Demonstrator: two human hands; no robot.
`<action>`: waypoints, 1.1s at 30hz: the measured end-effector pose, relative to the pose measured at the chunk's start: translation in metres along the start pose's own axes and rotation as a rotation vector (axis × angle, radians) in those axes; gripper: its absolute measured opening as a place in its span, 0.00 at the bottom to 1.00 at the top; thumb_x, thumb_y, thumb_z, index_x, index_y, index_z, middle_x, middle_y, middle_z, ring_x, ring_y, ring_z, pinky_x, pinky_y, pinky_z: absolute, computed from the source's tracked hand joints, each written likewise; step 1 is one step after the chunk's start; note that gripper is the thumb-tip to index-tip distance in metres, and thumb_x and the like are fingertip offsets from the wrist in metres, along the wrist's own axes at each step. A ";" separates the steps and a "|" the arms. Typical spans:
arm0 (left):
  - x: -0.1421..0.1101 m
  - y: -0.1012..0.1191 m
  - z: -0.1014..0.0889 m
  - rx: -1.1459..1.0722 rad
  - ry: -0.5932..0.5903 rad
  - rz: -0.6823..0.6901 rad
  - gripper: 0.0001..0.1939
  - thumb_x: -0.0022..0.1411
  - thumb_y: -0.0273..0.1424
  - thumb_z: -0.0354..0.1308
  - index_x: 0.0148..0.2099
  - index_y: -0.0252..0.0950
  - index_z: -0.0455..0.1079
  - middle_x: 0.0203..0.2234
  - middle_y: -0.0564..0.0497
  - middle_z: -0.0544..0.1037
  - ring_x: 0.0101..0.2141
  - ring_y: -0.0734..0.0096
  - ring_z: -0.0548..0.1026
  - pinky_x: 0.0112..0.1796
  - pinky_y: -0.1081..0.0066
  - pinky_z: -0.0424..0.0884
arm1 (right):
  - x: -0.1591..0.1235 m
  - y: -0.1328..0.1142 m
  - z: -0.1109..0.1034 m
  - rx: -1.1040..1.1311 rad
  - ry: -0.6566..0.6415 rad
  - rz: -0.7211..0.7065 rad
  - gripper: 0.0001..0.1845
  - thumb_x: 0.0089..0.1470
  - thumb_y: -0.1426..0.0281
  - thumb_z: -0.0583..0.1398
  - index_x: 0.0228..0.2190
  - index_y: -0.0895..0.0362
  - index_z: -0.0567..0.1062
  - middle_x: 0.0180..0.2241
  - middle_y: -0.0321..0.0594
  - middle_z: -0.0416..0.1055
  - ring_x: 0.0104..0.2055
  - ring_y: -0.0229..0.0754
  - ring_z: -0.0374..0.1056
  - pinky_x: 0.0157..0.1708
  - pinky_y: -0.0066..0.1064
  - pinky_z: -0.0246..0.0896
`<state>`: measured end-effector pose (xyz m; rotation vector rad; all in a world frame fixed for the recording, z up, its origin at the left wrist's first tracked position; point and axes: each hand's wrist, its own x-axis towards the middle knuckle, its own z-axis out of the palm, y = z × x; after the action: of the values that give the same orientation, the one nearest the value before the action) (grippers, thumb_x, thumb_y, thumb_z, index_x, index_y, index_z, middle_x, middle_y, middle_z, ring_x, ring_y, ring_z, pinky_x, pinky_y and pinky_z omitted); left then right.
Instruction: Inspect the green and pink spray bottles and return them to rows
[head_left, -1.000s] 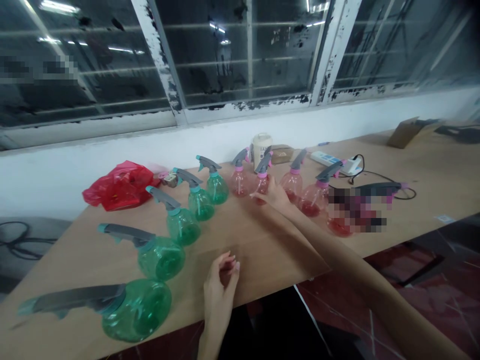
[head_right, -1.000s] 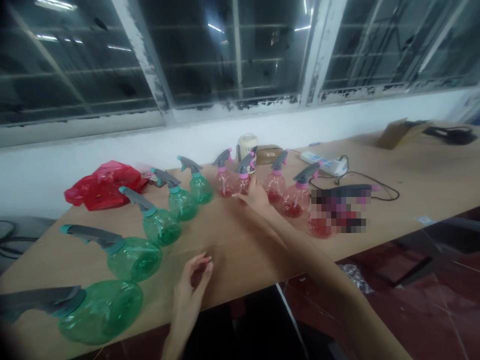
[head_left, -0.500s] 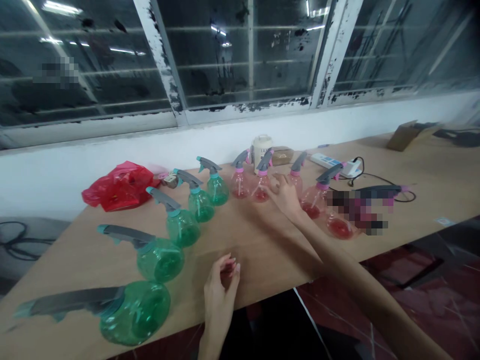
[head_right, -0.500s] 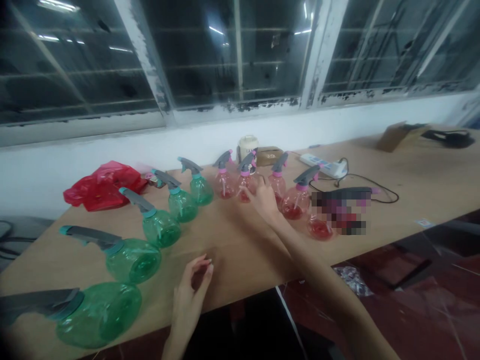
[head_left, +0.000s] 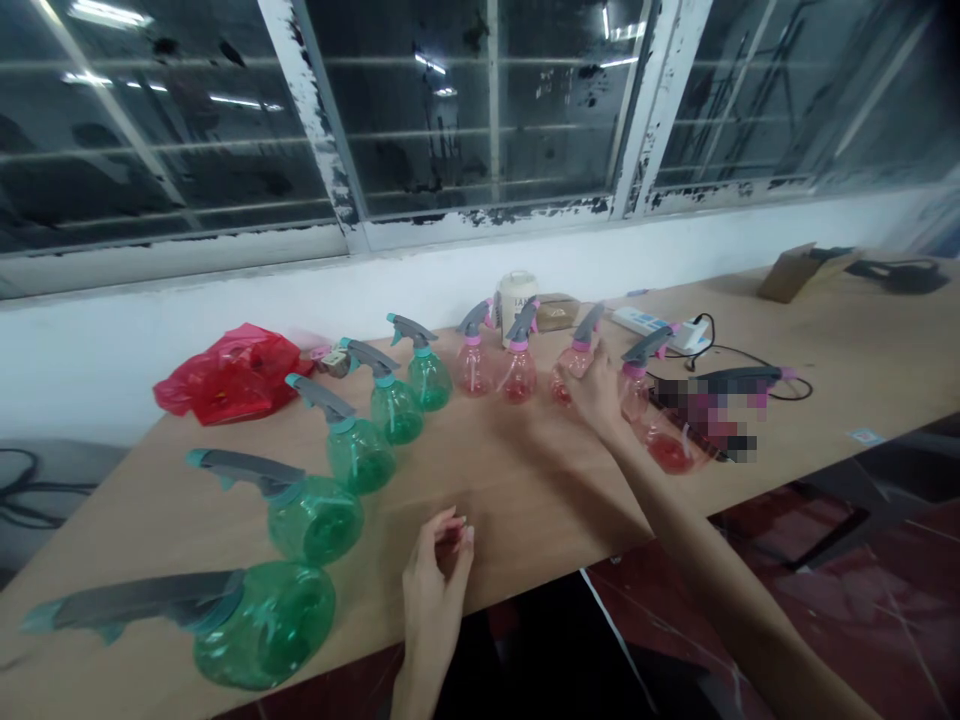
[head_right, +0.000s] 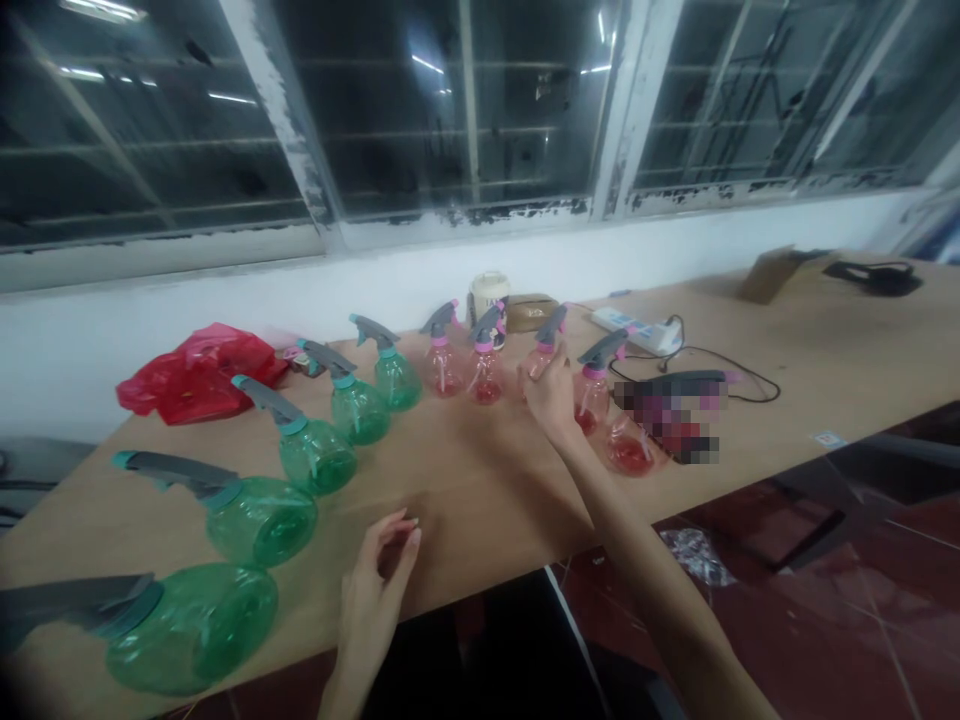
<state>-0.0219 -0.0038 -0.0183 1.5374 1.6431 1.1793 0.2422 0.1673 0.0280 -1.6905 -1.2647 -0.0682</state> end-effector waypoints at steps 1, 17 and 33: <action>0.000 0.000 0.000 -0.008 0.010 0.003 0.17 0.59 0.42 0.55 0.47 0.39 0.66 0.38 0.47 0.77 0.38 0.61 0.77 0.42 0.58 0.72 | 0.004 0.002 0.003 0.003 0.003 0.023 0.41 0.48 0.62 0.57 0.57 0.73 0.54 0.52 0.69 0.63 0.52 0.60 0.63 0.45 0.45 0.59; -0.002 0.002 0.002 -0.089 0.044 -0.013 0.18 0.58 0.42 0.56 0.47 0.38 0.66 0.37 0.46 0.78 0.39 0.61 0.77 0.42 0.59 0.73 | -0.003 -0.015 -0.009 -0.149 -0.062 0.108 0.18 0.52 0.63 0.56 0.41 0.62 0.71 0.38 0.55 0.74 0.40 0.56 0.70 0.39 0.42 0.60; 0.030 0.064 -0.002 -0.236 -0.102 0.213 0.36 0.49 0.35 0.65 0.60 0.40 0.58 0.58 0.42 0.64 0.58 0.53 0.61 0.57 0.52 0.56 | -0.144 -0.079 -0.061 0.304 -0.388 -0.183 0.14 0.51 0.57 0.60 0.36 0.53 0.72 0.34 0.40 0.71 0.33 0.44 0.70 0.31 0.33 0.64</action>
<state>0.0004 0.0210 0.0441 1.6194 1.2488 1.3291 0.1461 0.0208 0.0313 -1.3599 -1.6240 0.3424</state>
